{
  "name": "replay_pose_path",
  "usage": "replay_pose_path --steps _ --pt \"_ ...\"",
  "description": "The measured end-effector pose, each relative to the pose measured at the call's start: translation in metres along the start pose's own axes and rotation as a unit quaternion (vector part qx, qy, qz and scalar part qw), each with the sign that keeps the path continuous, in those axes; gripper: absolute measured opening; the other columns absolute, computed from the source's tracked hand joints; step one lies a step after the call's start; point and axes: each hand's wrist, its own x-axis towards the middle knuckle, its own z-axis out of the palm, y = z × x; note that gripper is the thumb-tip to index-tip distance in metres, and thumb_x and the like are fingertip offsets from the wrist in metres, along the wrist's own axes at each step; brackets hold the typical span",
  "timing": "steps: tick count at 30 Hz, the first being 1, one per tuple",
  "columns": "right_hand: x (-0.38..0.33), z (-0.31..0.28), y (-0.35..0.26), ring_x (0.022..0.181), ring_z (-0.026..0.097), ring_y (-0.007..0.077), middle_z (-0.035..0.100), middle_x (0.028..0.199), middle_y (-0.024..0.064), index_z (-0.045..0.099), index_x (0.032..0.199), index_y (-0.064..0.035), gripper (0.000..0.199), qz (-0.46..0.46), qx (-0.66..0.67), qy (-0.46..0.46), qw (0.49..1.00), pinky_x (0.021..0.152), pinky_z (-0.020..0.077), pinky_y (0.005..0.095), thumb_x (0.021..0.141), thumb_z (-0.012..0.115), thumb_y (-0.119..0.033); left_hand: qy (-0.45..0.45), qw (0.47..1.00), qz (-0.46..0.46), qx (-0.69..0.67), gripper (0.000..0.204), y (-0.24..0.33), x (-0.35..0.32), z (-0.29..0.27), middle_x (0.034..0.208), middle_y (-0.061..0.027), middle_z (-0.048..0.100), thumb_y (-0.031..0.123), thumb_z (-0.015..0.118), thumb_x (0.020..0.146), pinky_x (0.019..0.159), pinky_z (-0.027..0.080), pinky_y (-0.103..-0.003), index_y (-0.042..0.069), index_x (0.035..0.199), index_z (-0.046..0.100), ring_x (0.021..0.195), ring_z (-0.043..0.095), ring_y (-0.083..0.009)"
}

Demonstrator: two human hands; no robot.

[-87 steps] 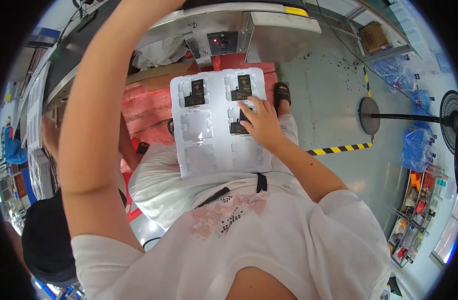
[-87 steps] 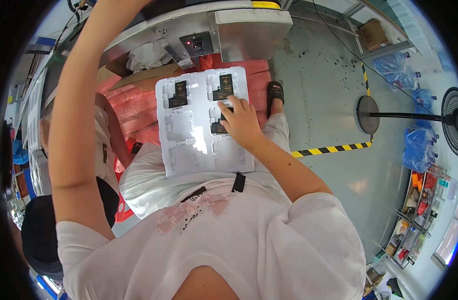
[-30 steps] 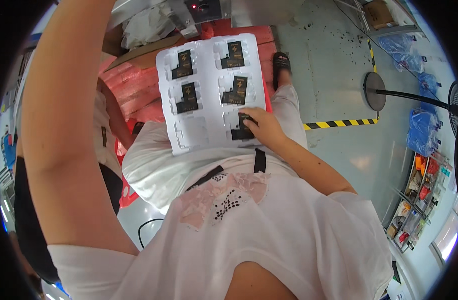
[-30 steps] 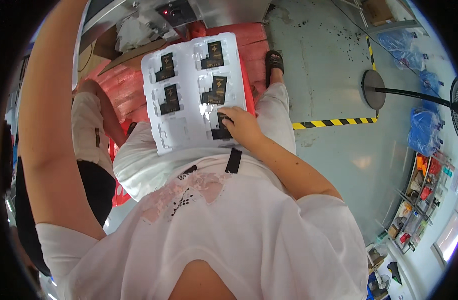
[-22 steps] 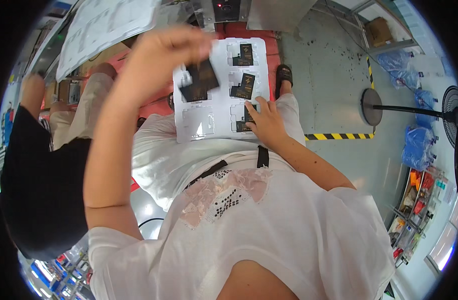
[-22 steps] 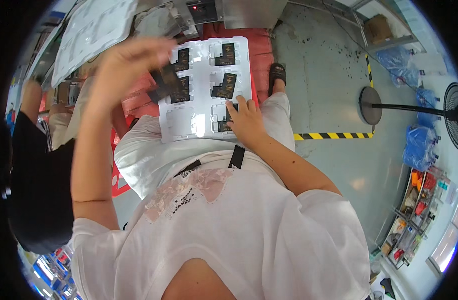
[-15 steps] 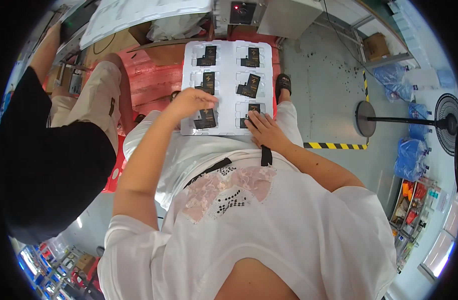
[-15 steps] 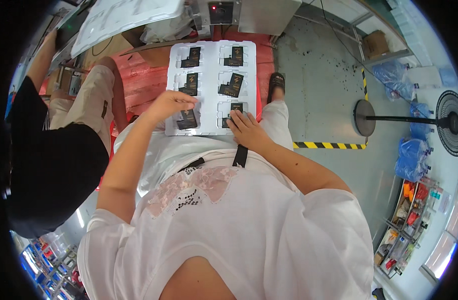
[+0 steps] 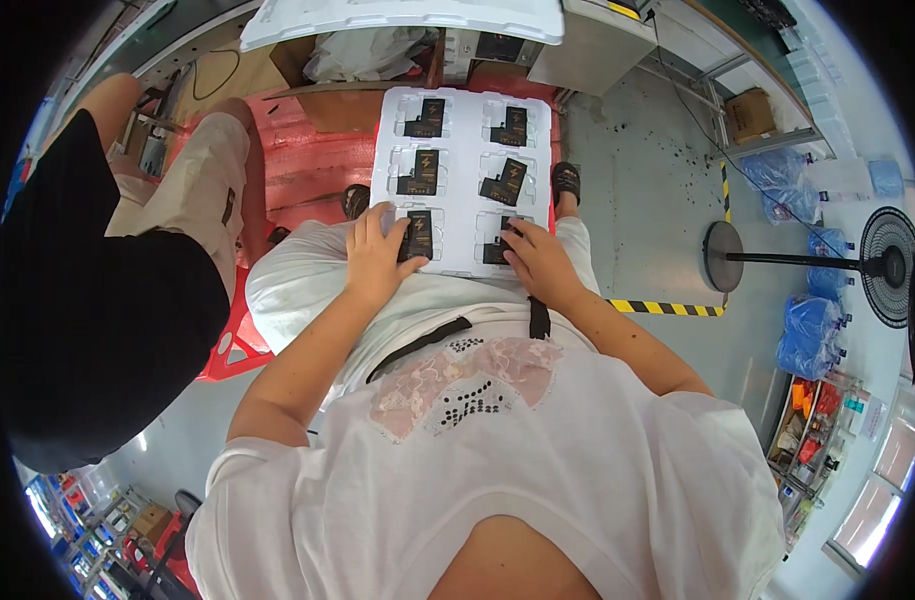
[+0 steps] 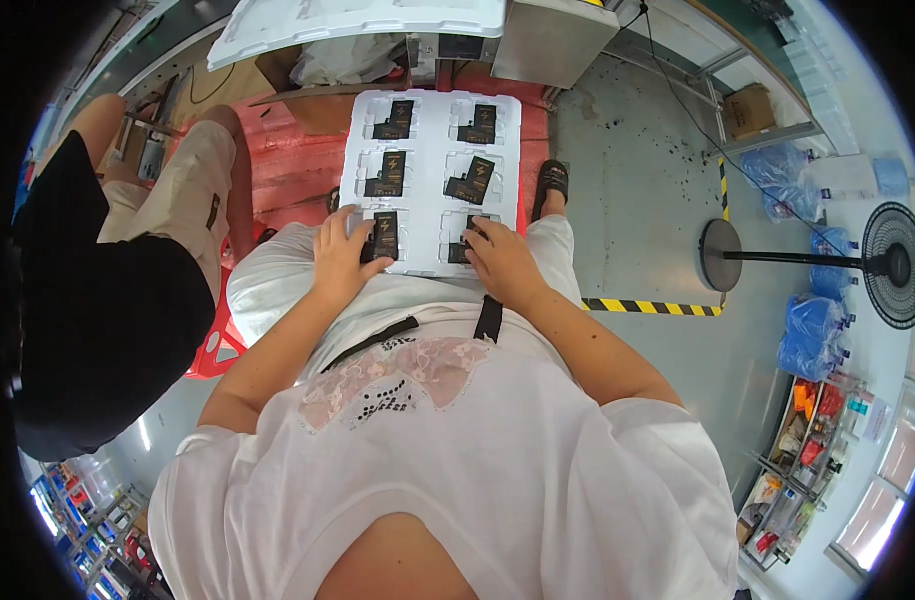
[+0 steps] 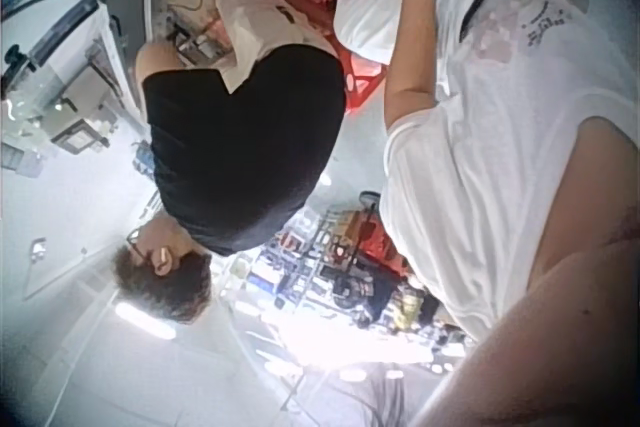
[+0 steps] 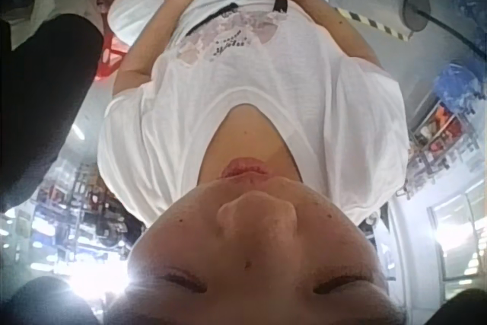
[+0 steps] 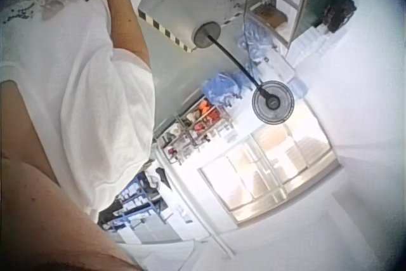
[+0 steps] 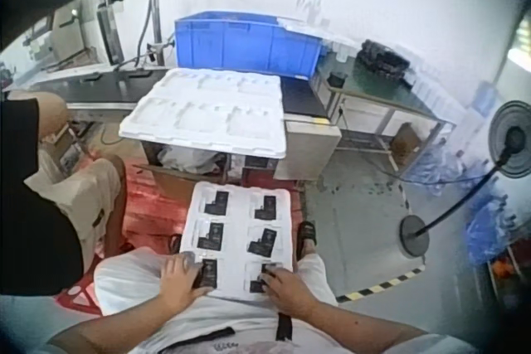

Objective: The person places small black electronic components into a white foam tray. They repeatedly pick up the components from a nearby conveyor belt and insert them into the designated slots within the tray. The person handles the components one by one, filling the tray systematically.

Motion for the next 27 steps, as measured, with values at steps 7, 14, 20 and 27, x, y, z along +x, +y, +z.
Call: replay_pose_path --steps 7,14,20,27 --pt "0.019 -0.010 0.012 0.093 0.054 0.0340 0.055 0.103 0.0169 0.059 0.100 -0.0022 0.023 0.014 0.009 0.077 0.997 0.079 0.0442 0.0417 0.079 0.060 -0.013 -0.039 0.968 -0.127 -0.211 0.125 -0.039 0.015 0.016 0.138 -0.0332 0.018 0.034 0.086 0.049 0.105 0.025 -0.048 0.007 0.142 0.007 0.127 0.022 -0.0496" --pt "0.090 -0.012 0.042 0.085 0.060 0.0337 0.059 0.094 0.0170 0.063 0.095 -0.0020 0.038 0.282 -0.077 0.080 0.953 0.072 0.0479 0.0427 0.077 0.062 -0.036 -0.049 0.969 -0.217 -0.110 0.109 0.025 0.042 -0.033 0.135 -0.0304 0.027 0.035 0.081 0.060 0.102 0.030 -0.043 -0.002 0.139 0.016 0.127 0.030 -0.0412" --pt "0.119 0.006 0.038 0.088 0.063 0.0321 0.064 0.094 0.0172 0.066 0.091 -0.0047 0.039 0.398 -0.128 -0.068 0.906 0.072 0.0508 0.0418 0.077 0.059 -0.040 -0.063 0.641 -0.218 -0.733 0.099 0.113 0.146 -0.124 0.136 -0.0290 0.029 0.061 0.058 0.077 0.098 0.038 -0.044 -0.009 0.136 0.019 0.126 0.036 -0.0339" --pt "0.128 -0.002 0.019 0.091 0.063 0.0314 0.064 0.094 0.0164 0.066 0.089 -0.0051 0.031 0.496 -0.051 -0.009 0.867 0.073 0.0503 0.0428 0.074 0.063 -0.032 0.083 0.424 -0.139 -0.891 0.039 0.141 0.232 -0.122 0.122 -0.0191 0.042 0.023 0.049 0.093 0.092 0.046 -0.051 0.000 0.122 0.037 0.116 0.044 -0.0336"
